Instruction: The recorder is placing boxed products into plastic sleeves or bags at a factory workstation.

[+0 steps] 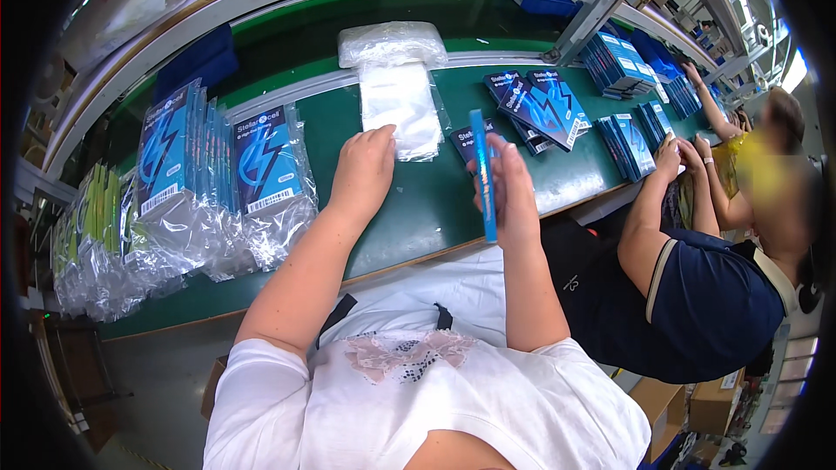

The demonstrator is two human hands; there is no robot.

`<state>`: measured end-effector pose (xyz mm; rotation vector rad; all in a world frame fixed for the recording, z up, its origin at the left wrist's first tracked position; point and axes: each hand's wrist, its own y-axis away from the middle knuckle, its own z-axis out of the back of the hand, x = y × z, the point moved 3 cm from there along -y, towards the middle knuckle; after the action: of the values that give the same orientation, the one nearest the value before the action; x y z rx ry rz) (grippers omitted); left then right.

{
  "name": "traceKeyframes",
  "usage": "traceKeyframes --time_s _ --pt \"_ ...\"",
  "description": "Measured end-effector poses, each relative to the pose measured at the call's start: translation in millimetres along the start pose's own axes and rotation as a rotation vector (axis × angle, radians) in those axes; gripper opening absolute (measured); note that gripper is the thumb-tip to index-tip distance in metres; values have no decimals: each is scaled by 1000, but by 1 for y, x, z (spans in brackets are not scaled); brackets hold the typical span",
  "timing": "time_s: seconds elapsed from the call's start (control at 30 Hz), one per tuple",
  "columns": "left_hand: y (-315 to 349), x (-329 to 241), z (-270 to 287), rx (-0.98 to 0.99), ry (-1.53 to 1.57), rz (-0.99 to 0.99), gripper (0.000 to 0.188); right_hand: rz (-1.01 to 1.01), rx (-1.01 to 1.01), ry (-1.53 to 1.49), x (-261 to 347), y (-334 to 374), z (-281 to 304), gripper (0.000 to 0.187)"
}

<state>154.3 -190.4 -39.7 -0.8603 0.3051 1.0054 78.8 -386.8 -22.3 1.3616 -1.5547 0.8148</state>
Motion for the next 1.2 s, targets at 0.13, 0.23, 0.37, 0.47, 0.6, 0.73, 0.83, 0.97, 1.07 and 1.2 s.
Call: traceKeyframes --time_s 0.13,0.23,0.37,0.47,0.6,0.73,0.83,0.97,1.07,1.2 --pt "0 -3 3 37 59 4 16 -313 369 -322 -16 -2 1 49" --pt "0 -9 9 -141 -9 -244 14 -285 316 -148 -19 2 -14 52" --pt "0 -15 13 -47 139 -73 20 -359 480 -235 -32 -11 -15 64" --pt "3 -5 12 -10 274 3 21 -351 447 -215 -26 -15 -19 62" --pt "8 11 7 111 519 495 16 -363 370 -178 -24 -13 -11 60" --pt "15 7 13 148 793 601 15 -299 314 -80 -27 -6 3 58" --pt "23 3 13 168 687 522 17 -220 197 7 -30 0 -3 57" --pt "26 -28 26 150 222 159 25 -75 25 235 -36 9 -15 47" --pt "35 -34 33 197 294 98 23 -22 -79 179 -38 12 -15 28" --pt "45 -34 34 195 672 527 29 -20 -144 -18 -36 25 -21 17"
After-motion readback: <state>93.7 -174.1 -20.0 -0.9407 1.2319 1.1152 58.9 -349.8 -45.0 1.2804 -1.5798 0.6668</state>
